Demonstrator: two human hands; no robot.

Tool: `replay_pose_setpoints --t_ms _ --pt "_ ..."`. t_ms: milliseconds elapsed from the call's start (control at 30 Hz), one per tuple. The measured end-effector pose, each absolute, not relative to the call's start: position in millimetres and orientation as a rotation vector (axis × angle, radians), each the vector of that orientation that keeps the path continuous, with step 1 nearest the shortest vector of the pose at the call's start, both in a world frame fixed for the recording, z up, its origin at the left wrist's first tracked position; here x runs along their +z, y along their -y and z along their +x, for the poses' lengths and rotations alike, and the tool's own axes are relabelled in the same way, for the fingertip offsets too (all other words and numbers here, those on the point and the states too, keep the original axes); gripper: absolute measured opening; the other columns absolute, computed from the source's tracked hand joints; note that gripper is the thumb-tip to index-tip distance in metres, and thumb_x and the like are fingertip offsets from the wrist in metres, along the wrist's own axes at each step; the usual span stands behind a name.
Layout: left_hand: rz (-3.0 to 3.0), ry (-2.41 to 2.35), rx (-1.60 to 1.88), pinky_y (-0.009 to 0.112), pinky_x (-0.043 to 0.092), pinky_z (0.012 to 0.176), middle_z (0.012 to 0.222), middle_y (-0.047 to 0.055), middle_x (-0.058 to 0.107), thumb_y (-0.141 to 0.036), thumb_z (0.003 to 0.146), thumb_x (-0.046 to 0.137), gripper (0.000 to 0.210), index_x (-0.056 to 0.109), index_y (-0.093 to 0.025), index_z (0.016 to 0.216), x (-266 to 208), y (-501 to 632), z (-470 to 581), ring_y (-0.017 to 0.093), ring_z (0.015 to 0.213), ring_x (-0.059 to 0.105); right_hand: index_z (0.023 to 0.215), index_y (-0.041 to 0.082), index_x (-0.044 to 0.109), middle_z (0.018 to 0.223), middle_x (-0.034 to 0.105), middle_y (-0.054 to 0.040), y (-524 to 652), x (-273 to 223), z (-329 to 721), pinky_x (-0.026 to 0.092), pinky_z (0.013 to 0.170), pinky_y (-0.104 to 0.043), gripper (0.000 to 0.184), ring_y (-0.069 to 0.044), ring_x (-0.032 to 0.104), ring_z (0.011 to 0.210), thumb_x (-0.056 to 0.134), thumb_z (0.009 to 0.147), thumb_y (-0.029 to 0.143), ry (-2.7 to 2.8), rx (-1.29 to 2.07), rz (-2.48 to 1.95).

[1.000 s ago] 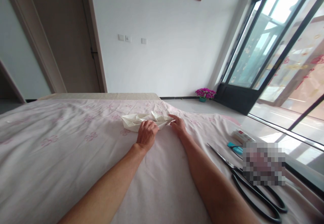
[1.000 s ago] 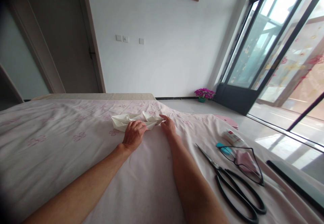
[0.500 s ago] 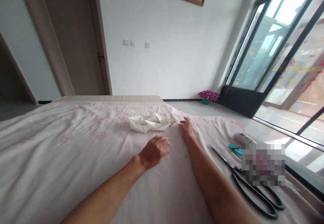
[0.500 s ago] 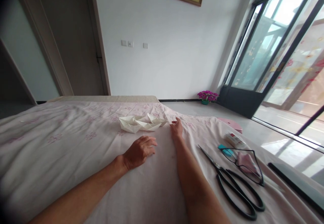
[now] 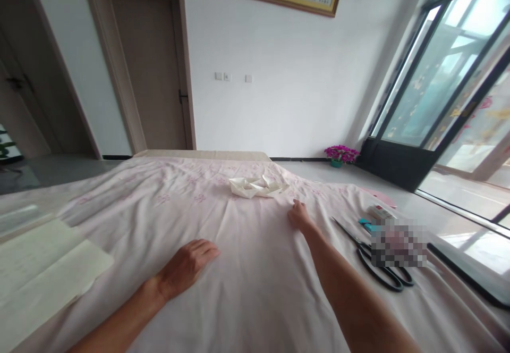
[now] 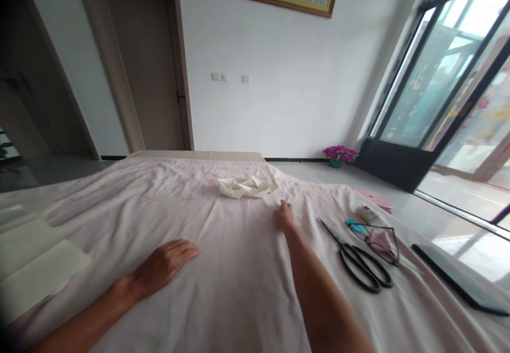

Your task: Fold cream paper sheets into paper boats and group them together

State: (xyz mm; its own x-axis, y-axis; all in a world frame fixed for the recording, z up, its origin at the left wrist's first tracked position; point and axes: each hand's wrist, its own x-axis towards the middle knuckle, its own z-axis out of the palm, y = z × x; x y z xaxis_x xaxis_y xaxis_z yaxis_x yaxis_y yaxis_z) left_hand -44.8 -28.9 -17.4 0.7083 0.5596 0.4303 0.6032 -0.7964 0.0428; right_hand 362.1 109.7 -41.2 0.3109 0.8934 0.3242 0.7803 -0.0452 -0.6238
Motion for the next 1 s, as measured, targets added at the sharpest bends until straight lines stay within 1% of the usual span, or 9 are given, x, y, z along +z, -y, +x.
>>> replay_pose_setpoints --t_ms 67,167,267,400,533,633,767,867,1000 --pt "-2.786 1.033 -0.661 0.031 0.05 0.089 0.107 0.003 0.067 0.001 0.081 0.043 0.046 0.06 -0.025 0.114 -15.3 45.4 -60.3 0.016 0.099 0.061 0.129 0.012 0.051 0.124 0.055 -0.0172 -83.0 -46.0 331.4 0.035 0.103 -0.037 0.063 -0.028 0.048 0.119 0.052 0.066 0.015 1.561 0.213 -1.875" --pt "-2.756 1.138 -0.624 0.031 0.05 0.089 0.106 0.004 0.067 -0.001 0.082 0.044 0.042 0.061 -0.024 0.113 -6.4 64.5 -78.9 0.016 0.099 0.061 0.129 0.017 0.051 0.139 0.045 -0.0131 -44.1 -52.4 284.7 0.021 0.111 -0.043 0.052 -0.03 0.03 0.134 0.051 0.078 0.024 1.725 0.229 -1.851" --pt "-2.672 1.325 -0.53 0.029 0.049 0.085 0.099 0.003 0.068 -0.003 0.083 0.046 0.035 0.064 -0.023 0.105 4.9 76.5 -100.3 0.016 0.093 0.062 0.135 0.023 0.045 0.144 0.04 -0.01 -15.8 -53.8 253.4 0.017 0.111 -0.049 0.046 -0.029 0.029 0.134 0.037 0.091 0.033 1.956 0.02 -1.925" --pt "-2.4 1.605 -0.501 0.032 0.046 0.084 0.095 0.005 0.067 -0.004 0.083 0.047 0.033 0.063 -0.022 0.105 19.0 90.6 -141.4 0.018 0.091 0.061 0.138 0.023 0.042 0.143 0.041 -0.0096 -2.6 -48.2 241.1 0.022 0.11 -0.045 0.048 -0.026 0.033 0.133 0.03 0.093 0.036 2.045 -0.11 -1.978" --pt "-2.062 1.858 -0.459 0.038 0.041 0.092 0.113 0.009 0.063 -0.016 0.079 0.058 0.039 0.057 -0.021 0.117 25.7 111.1 -188.6 0.024 0.107 0.056 0.137 0.025 0.044 0.142 0.043 -0.0083 -3.5 -42.7 242.0 0.027 0.108 -0.043 0.049 -0.026 0.037 0.131 0.03 0.093 0.039 2.07 -0.161 -2.002" --pt "-1.908 2.064 -0.346 0.04 0.039 0.094 0.114 0.012 0.063 -0.024 0.076 0.062 0.042 0.056 -0.017 0.117 24.5 128.4 -217.9 0.026 0.11 0.055 0.137 0.026 0.045 0.142 0.043 -0.0076 -4.5 -41.8 241.9 0.029 0.107 -0.044 0.049 -0.026 0.038 0.129 0.029 0.092 0.04 2.071 -0.169 -2.005" --pt "-1.877 2.19 -0.419 0.034 0.039 0.096 0.116 0.01 0.064 -0.034 0.085 0.053 0.036 0.056 -0.018 0.118 26.7 147.3 -250.5 0.022 0.11 0.057 0.137 0.026 0.046 0.143 0.043 -0.008 -5.7 -42.5 242.0 0.032 0.104 -0.046 0.051 -0.029 0.041 0.127 0.029 0.091 0.042 2.067 -0.17 -2.008" --pt "-1.709 2.259 -0.44 0.033 0.039 0.098 0.118 0.01 0.063 -0.035 0.09 0.042 0.037 0.055 -0.018 0.12 33.9 159.9 -283.5 0.021 0.111 0.057 0.137 0.026 0.046 0.142 0.043 -0.0083 -6.6 -41.9 242.9 0.033 0.103 -0.047 0.052 -0.03 0.042 0.126 0.028 0.091 0.044 2.085 -0.163 -2.003" --pt "-1.383 2.59 -0.187 0.045 0.043 0.089 0.121 0.016 0.059 -0.038 0.082 0.046 0.045 0.055 -0.017 0.12 37.6 179.4 -341.7 0.034 0.111 0.055 0.138 0.024 0.045 0.142 0.043 -0.0085 -5.9 -39.3 243.2 0.034 0.102 -0.048 0.053 -0.03 0.042 0.126 0.026 0.092 0.044 2.107 -0.158 -1.996"
